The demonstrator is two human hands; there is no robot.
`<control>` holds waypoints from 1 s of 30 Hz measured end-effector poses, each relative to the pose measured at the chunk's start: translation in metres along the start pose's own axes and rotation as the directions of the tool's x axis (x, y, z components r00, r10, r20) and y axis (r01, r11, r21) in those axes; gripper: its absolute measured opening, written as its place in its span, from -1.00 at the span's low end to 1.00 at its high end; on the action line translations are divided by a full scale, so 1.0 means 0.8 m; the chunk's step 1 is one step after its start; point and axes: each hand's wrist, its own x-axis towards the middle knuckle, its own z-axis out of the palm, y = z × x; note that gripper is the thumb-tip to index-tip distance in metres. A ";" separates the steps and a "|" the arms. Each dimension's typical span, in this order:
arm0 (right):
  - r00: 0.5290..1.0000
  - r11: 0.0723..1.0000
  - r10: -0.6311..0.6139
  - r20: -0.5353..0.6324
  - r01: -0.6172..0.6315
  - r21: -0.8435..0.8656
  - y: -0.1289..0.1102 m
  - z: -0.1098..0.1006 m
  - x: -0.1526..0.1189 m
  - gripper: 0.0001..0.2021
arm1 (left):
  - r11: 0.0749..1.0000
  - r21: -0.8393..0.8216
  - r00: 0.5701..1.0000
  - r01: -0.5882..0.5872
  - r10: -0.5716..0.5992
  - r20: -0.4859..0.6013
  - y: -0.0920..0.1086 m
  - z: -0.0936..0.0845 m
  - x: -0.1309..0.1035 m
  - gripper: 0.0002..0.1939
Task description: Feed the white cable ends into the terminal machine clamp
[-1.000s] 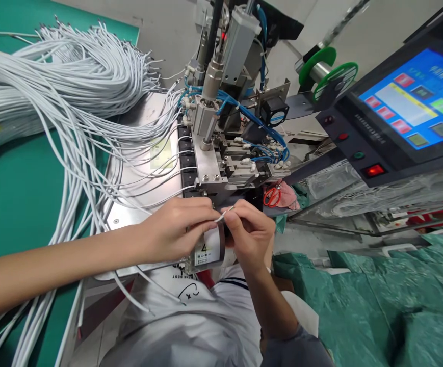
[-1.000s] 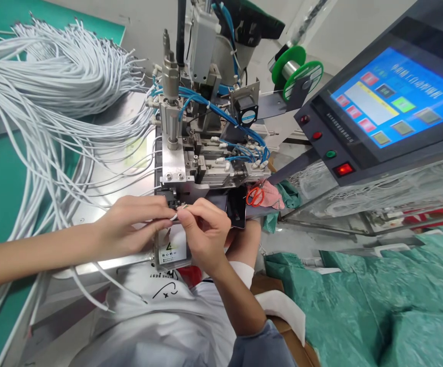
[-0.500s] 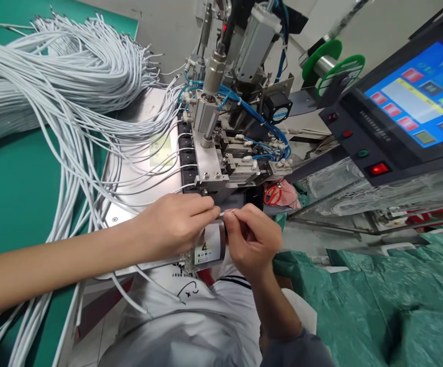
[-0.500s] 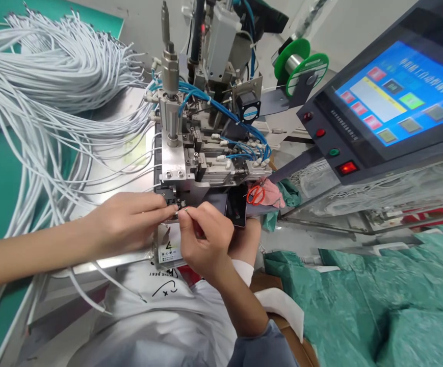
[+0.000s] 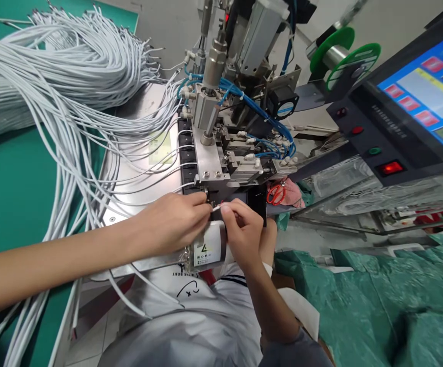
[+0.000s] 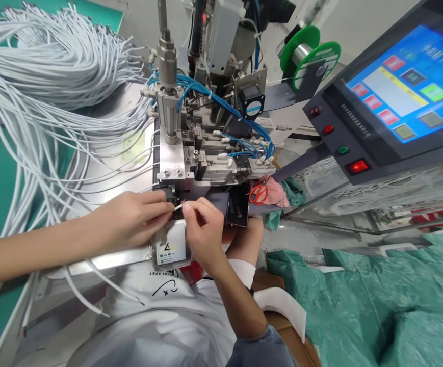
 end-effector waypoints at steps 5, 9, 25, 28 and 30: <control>0.958 0.958 0.237 0.162 -0.258 0.124 0.038 -0.002 0.012 -0.78 | 0.981 0.194 0.982 0.018 -0.054 0.181 -0.019 0.006 0.005 -0.75; 0.923 0.912 0.290 0.251 -0.346 0.219 0.044 0.003 0.016 -0.76 | 0.979 0.202 0.972 -0.021 -0.028 0.234 -0.027 0.017 0.001 -0.72; 0.878 0.840 0.349 0.327 -0.448 0.307 0.049 0.008 0.022 -0.75 | 0.943 0.310 0.971 -0.116 0.043 0.234 -0.027 0.018 0.003 -0.58; 0.879 0.841 0.337 0.337 -0.442 0.312 0.050 0.009 0.024 -0.75 | 0.936 0.330 0.972 -0.121 0.044 0.231 -0.027 0.018 0.003 -0.57; 0.886 0.851 0.312 0.342 -0.421 0.313 0.053 0.011 0.024 -0.73 | 0.931 0.340 0.971 -0.131 0.051 0.236 -0.027 0.019 0.003 -0.57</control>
